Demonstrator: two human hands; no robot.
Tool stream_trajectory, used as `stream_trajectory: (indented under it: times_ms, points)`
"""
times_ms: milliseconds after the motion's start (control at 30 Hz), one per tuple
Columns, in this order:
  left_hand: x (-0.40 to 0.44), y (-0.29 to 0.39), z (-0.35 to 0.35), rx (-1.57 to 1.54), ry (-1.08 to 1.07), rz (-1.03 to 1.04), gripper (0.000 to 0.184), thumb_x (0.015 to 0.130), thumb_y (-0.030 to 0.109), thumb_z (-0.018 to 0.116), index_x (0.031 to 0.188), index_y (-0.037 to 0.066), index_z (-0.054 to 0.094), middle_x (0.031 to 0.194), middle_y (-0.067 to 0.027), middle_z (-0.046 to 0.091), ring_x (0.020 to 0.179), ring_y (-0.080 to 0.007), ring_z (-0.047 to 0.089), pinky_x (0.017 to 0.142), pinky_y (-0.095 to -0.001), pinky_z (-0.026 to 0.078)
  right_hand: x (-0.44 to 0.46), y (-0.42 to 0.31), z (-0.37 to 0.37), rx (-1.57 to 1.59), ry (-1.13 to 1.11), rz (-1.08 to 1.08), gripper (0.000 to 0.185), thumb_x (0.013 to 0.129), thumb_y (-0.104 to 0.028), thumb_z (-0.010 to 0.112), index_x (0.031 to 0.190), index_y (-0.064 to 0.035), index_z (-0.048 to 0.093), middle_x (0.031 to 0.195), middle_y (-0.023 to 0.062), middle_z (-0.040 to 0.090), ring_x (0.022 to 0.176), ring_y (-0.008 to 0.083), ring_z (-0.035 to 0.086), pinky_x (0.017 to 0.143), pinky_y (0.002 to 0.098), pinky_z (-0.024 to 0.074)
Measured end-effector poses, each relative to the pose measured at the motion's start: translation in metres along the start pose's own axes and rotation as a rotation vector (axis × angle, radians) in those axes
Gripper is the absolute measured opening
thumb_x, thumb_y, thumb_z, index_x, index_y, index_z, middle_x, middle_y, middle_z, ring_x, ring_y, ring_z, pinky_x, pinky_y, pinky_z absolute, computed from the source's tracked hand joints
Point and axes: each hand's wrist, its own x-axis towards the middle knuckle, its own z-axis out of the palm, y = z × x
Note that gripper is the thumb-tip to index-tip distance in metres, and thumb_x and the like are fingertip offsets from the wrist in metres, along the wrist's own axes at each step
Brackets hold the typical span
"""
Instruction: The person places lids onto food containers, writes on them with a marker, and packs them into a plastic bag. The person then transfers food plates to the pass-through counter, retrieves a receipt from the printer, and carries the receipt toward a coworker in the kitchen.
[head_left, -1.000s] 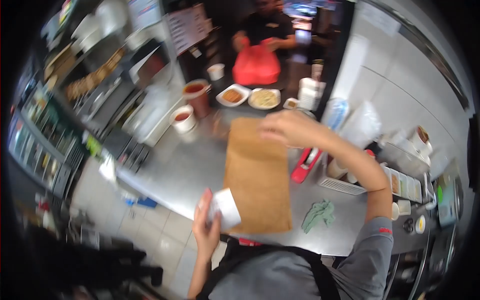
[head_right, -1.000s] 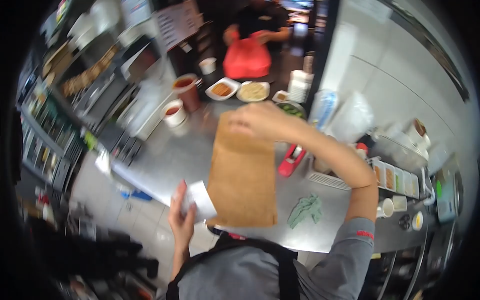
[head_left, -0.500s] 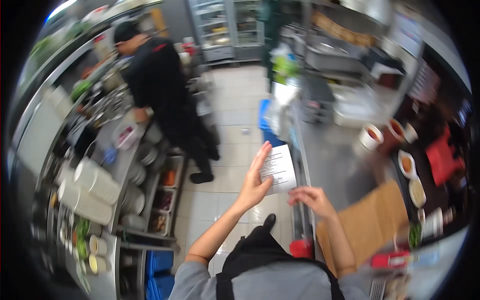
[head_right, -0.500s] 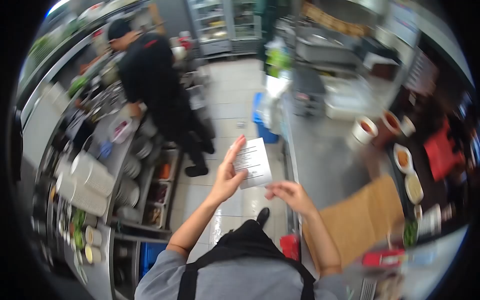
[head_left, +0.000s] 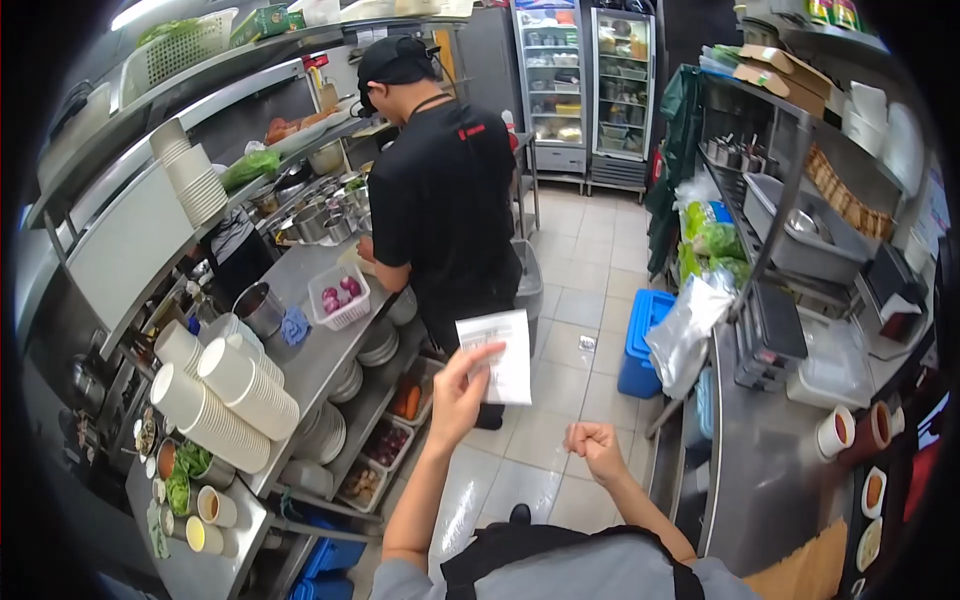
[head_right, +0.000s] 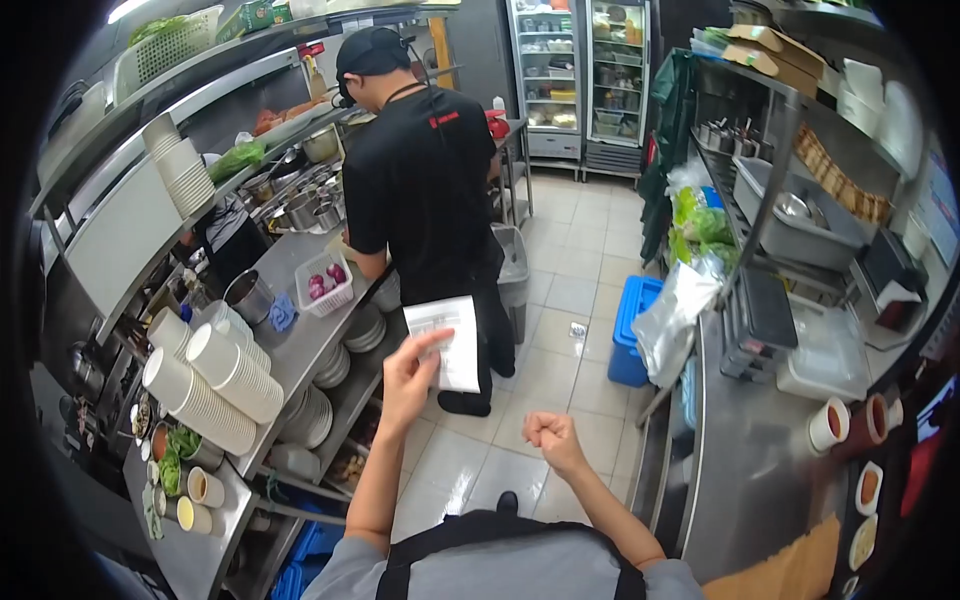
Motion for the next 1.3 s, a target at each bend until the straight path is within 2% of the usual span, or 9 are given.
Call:
stream_trajectory:
  times_ms: [67,133,233,300,467,667,1000,1100,1300]
  points:
    - [0.019,-0.025,-0.010,0.008,-0.030,0.042,0.038,0.079,-0.011,0.042,0.114,-0.003,0.056,0.113,-0.0110,0.053,0.106,-0.0172,0.051,0.089,-0.0242,0.039,0.041,0.002,0.008,0.023,-0.044,0.023,0.019,0.065,0.010,0.039,0.056,-0.0023,0.049,0.059,0.0049,0.047,0.060,0.0140,0.045,0.061,0.0257,0.0383]
    - [0.044,-0.057,-0.018,0.097,-0.104,0.087,0.046,0.078,-0.012,0.039,0.122,-0.001,0.048,0.121,-0.0115,0.046,0.104,-0.0172,0.052,0.083,-0.0239,0.043,0.073,-0.002,0.013,-0.053,-0.068,0.053,0.016,0.079,0.004,0.044,0.078,-0.0001,0.060,0.071,0.0048,0.055,0.066,0.0121,0.050,0.064,0.0249,0.0422]
    - [0.084,-0.077,-0.009,-0.067,-0.142,-0.129,0.050,0.078,-0.013,0.038,0.126,0.000,0.043,0.124,-0.0117,0.041,0.101,-0.0150,0.053,0.072,-0.0223,0.047,0.107,0.012,-0.013,-0.078,0.104,0.169,0.016,0.088,-0.007,0.049,0.099,0.0001,0.059,0.083,0.0047,0.059,0.071,0.0096,0.053,0.068,0.0240,0.0450]
    - [0.114,-0.100,0.010,-0.118,-0.126,-0.098,0.053,0.078,-0.014,0.039,0.128,0.000,0.040,0.125,-0.0115,0.039,0.095,-0.0119,0.053,0.062,-0.0208,0.049,0.120,0.022,-0.058,-0.121,0.204,0.182,0.017,0.089,-0.010,0.049,0.101,-0.0010,0.059,0.086,0.0039,0.058,0.075,0.0092,0.054,0.068,0.0235,0.0461]
    - [0.187,-0.169,0.078,-0.266,-0.315,-0.162,0.038,0.084,-0.011,0.043,0.119,-0.001,0.052,0.111,-0.0100,0.051,0.084,-0.0097,0.054,0.065,-0.0219,0.050,0.140,0.016,-0.197,-0.320,0.602,0.186,0.016,0.090,-0.012,0.051,0.099,-0.0018,0.060,0.085,0.0038,0.059,0.073,0.0084,0.056,0.063,0.0212,0.0466]
    - [0.311,-0.234,0.163,-0.379,-0.253,-0.211,0.025,0.087,-0.002,0.049,0.110,-0.002,0.059,0.105,-0.0086,0.056,0.080,-0.0095,0.055,0.061,-0.0220,0.049,0.233,-0.029,-0.329,-0.380,0.749,0.073,0.015,0.090,-0.011,0.050,0.092,0.0003,0.060,0.078,0.0037,0.060,0.067,0.0067,0.053,0.061,0.0199,0.0437]
    - [0.526,-0.277,0.208,-0.241,0.132,-0.098,0.019,0.084,0.001,0.058,0.102,-0.001,0.061,0.101,-0.0058,0.056,0.087,-0.0094,0.055,0.064,-0.0204,0.046,0.557,-0.040,-0.354,-0.176,0.120,-0.091,0.014,0.089,-0.007,0.050,0.094,0.0023,0.059,0.076,0.0057,0.060,0.069,0.0107,0.054,0.066,0.0230,0.0446]
    - [0.594,-0.295,0.199,-0.150,0.337,0.120,0.018,0.088,0.000,0.052,0.102,-0.002,0.063,0.097,-0.0063,0.057,0.091,-0.0125,0.055,0.078,-0.0217,0.042,0.643,-0.065,-0.321,-0.123,-0.049,-0.232,0.013,0.090,-0.005,0.048,0.094,0.0022,0.059,0.079,0.0060,0.059,0.070,0.0108,0.053,0.067,0.0229,0.0438]
    - [0.736,-0.301,0.166,0.060,0.579,0.446,0.036,0.085,-0.005,0.046,0.119,0.002,0.055,0.108,-0.0088,0.055,0.097,-0.0139,0.053,0.084,-0.0250,0.040,0.774,-0.108,-0.274,-0.109,-0.459,-0.516,0.016,0.088,0.002,0.046,0.098,0.0035,0.058,0.094,0.0098,0.054,0.075,0.0113,0.053,0.069,0.0239,0.0436]
